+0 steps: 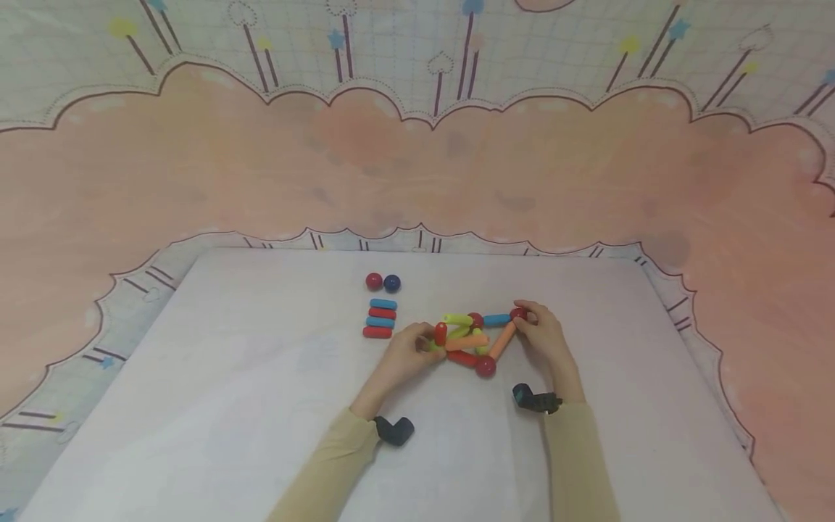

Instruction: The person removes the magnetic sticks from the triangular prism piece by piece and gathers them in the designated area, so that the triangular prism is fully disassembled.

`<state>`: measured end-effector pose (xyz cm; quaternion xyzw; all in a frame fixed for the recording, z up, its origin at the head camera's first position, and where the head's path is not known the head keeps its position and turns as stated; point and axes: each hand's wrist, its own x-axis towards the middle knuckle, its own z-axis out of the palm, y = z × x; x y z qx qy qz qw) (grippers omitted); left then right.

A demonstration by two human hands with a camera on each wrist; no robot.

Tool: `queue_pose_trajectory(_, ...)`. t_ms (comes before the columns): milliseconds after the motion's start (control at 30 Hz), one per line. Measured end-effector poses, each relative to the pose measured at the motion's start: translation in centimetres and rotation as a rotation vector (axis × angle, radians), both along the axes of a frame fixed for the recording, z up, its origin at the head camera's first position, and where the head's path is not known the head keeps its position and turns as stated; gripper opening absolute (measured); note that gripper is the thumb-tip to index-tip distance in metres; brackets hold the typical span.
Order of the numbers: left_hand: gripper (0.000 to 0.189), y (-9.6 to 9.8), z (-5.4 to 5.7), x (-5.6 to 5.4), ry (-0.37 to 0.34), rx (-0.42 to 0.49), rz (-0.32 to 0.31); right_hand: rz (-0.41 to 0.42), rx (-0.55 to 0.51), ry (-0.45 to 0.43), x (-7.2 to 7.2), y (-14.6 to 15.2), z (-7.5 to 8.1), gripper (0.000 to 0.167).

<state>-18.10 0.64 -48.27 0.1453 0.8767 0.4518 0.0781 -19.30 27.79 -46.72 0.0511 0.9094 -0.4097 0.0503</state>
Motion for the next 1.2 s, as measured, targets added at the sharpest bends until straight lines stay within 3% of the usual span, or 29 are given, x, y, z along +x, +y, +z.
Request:
queue_pose_trajectory(100,0.034,-0.1,0.0,-0.1,-0.001,-0.007,-0.014,-0.085,0.018,0.075,1.5,-0.9,1.5,0.045)
queue_pose_trajectory(167,0.033,-0.2,0.1,-0.1,0.004,0.003,-0.015,-0.095,-0.002,0.152,2.7,-1.7,2.3,0.043)
queue_pose_trajectory(233,0.033,-0.3,0.3,-0.1,0.015,0.019,-0.013,-0.028,-0.053,0.221,3.7,-2.5,2.9,0.040)
queue_pose_trajectory(300,0.033,-0.3,0.5,-0.1,0.036,0.038,-0.013,0.101,-0.140,0.239,4.1,-3.1,2.9,0.039)
queue_pose_trajectory(367,0.032,-0.3,0.7,-0.1,0.063,0.057,-0.021,0.227,-0.213,0.200,4.3,-3.6,2.4,0.041)
queue_pose_trajectory(467,0.031,-0.2,0.7,0.0,0.095,0.062,-0.031,0.311,-0.242,0.105,4.3,-4.3,1.3,0.047)
queue_pose_trajectory(533,0.031,-0.1,0.7,0.0,0.111,0.072,-0.029,0.313,-0.219,0.056,4.3,-4.8,0.6,0.047)
queue_pose_trajectory(667,0.030,-0.2,0.6,0.0,0.117,0.104,-0.022,0.321,-0.147,0.122,4.2,-6.2,-0.1,0.034)
queue_pose_trajectory(767,0.028,-0.4,0.5,-0.1,0.126,0.122,-0.033,0.326,-0.170,0.202,3.9,-7.5,-0.5,0.027)
queue_pose_trajectory(933,0.023,-1.1,0.5,-0.4,0.103,0.152,-0.046,0.261,-0.273,0.248,3.4,-9.3,-1.3,0.018)
queue_pose_trajectory(1200,0.016,-1.7,0.7,-0.5,0.052,0.177,-0.059,0.167,-0.121,0.389,3.2,-10.9,-2.3,0.011)
